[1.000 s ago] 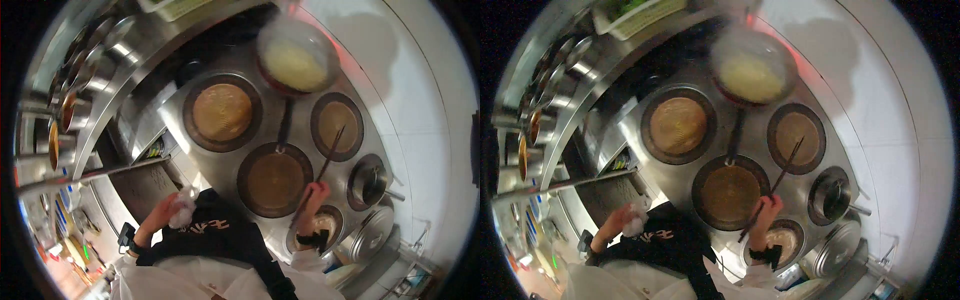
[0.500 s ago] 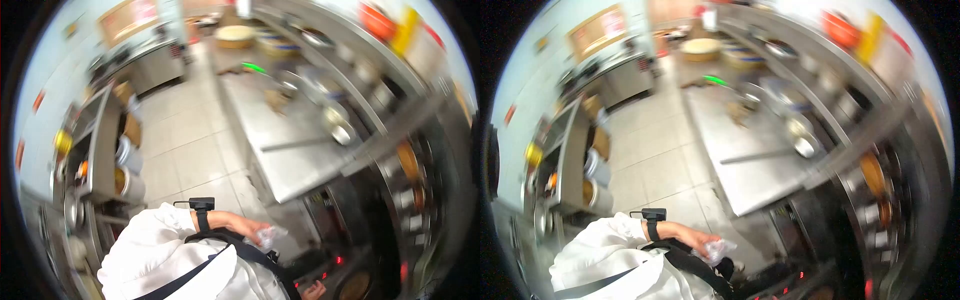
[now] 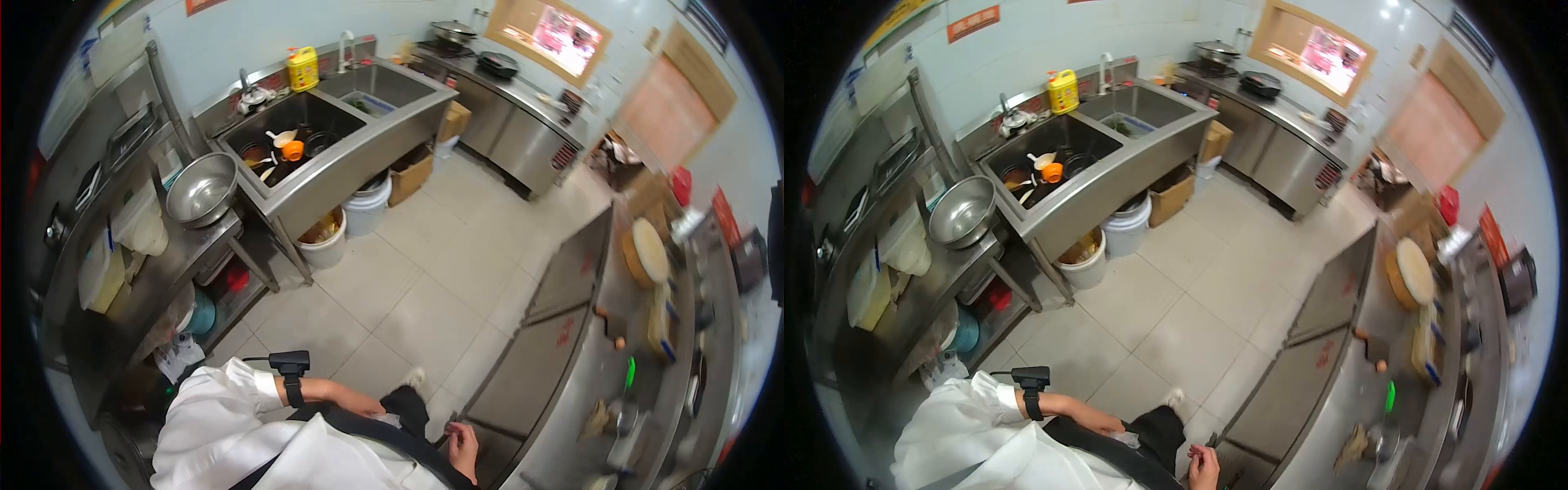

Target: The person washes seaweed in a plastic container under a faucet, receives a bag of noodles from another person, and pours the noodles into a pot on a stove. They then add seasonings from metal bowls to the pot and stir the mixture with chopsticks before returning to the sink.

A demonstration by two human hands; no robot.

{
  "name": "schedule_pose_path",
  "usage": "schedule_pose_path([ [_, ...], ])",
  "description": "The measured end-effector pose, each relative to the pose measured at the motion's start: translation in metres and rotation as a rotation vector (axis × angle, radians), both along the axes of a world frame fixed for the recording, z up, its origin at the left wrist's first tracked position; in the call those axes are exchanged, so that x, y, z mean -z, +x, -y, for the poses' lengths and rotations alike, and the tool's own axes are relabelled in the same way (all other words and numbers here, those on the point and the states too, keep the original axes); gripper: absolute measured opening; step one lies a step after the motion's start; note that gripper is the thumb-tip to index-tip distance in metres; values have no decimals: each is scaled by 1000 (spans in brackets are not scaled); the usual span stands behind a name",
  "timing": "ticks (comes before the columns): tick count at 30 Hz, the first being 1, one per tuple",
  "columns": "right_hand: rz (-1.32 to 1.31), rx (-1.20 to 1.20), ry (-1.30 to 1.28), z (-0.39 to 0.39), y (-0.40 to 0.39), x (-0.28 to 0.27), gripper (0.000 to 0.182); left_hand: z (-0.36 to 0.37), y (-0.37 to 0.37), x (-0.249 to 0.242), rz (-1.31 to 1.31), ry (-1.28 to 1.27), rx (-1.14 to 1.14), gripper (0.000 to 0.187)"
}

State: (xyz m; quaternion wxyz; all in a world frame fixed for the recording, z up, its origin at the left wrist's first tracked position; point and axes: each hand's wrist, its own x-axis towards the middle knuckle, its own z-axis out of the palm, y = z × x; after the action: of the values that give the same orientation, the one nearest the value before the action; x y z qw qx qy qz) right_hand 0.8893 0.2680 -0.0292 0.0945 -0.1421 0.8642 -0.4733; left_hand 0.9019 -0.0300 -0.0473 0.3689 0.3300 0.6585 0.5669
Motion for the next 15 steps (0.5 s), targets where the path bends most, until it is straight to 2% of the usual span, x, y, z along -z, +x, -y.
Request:
schedule_pose_path([
  [1,33,-62,12,-5,-36,18,18,0,-22,17,75,-151,4,27],
  [2,71,-117,21,1,-66,22,18,12,-40,19,159,-304,17,38],
  [4,79,-188,104,21,-136,29,18,41,-73,18,177,-357,-80,39],
  [6,182,-276,90,43,-215,52,18,78,-106,19,-28,-147,-520,31],
  [7,84,-250,48,69,-250,48,17,97,-128,21,-77,-212,-505,37],
  [8,59,-236,43,95,-290,44,17,113,-141,17,2,-323,-561,37],
  [9,1,-345,27,121,-330,38,15,127,-148,5,86,-428,-629,38],
  [10,-45,-470,15,151,-368,31,14,140,-155,-5,125,-414,-733,36],
  [12,-177,-634,12,221,-442,18,15,171,-163,27,296,-530,-625,37],
  [13,-204,-689,-2,260,-475,4,16,179,-164,32,313,-520,-649,37],
  [14,-228,-745,-16,301,-507,-11,18,187,-167,37,554,-174,-849,36],
  [15,-299,-800,-41,340,-540,-25,19,196,-178,37,675,14,-955,36],
])
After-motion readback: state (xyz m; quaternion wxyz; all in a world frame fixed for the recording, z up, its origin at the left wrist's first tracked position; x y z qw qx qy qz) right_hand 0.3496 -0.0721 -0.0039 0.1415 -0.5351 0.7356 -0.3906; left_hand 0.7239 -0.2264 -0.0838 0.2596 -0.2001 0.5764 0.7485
